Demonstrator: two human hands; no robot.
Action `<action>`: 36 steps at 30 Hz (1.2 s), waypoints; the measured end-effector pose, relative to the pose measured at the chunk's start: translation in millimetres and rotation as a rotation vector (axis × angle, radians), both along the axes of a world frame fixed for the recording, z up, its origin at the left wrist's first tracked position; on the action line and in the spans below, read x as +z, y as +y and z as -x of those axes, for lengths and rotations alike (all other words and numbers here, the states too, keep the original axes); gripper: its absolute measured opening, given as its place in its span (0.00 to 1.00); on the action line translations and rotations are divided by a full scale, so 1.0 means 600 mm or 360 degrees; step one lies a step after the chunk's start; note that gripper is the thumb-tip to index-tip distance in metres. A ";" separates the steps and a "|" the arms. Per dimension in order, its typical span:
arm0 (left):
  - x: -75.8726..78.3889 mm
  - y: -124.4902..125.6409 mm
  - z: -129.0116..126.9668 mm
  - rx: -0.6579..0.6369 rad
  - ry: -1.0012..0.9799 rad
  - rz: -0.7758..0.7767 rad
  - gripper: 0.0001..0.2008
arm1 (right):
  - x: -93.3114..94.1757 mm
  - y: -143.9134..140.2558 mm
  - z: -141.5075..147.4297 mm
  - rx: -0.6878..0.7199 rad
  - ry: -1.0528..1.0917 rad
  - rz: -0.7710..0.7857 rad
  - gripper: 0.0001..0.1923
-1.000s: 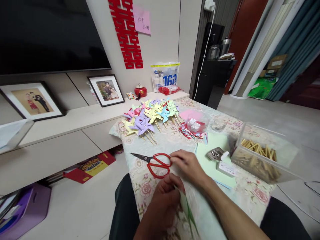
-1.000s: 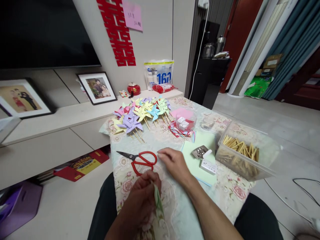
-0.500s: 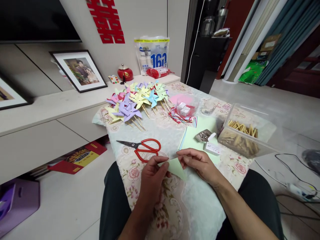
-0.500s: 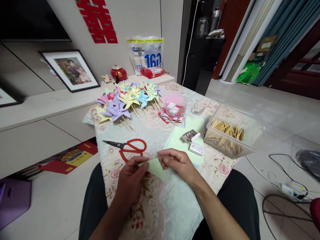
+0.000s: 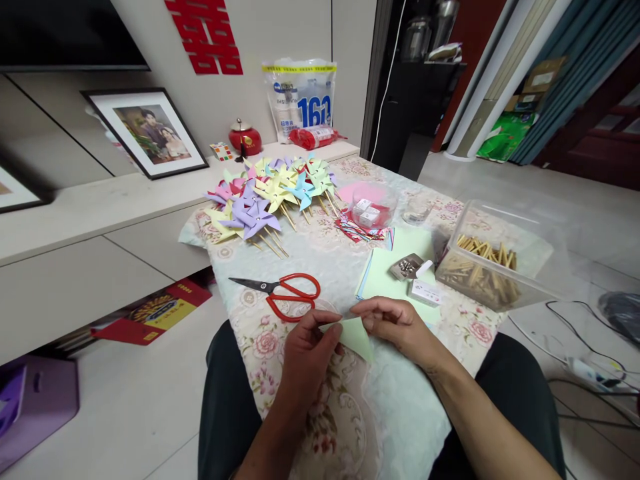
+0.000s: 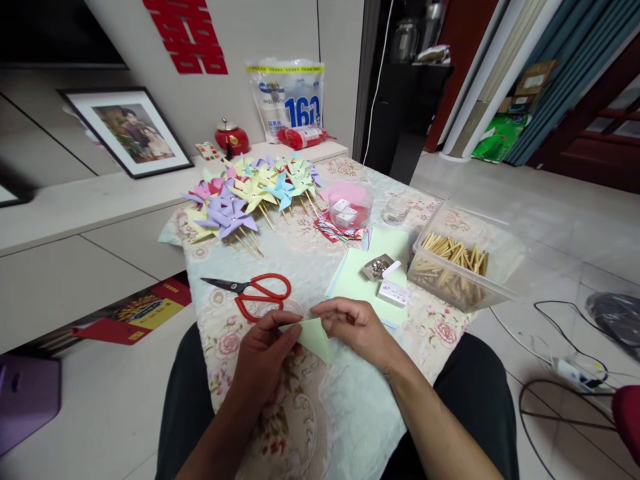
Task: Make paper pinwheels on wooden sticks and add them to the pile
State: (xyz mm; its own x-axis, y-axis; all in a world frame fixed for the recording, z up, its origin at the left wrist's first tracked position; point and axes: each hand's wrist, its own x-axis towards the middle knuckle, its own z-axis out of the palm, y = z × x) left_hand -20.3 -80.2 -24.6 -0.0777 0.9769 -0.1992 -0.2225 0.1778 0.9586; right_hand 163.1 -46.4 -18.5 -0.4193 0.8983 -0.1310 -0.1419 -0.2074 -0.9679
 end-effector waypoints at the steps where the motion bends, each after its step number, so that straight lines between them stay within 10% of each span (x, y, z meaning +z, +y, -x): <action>1: 0.000 0.000 0.000 -0.0004 0.0001 0.0001 0.11 | -0.002 0.000 0.000 0.0007 -0.0004 -0.0004 0.12; 13: 0.004 0.001 -0.001 -0.0050 0.0073 -0.0051 0.10 | 0.000 -0.004 0.005 -0.0043 -0.0338 -0.0336 0.09; 36: -0.005 -0.008 0.003 -0.0284 -0.0271 -0.0123 0.13 | -0.015 0.001 0.000 -0.0323 -0.0044 0.0178 0.16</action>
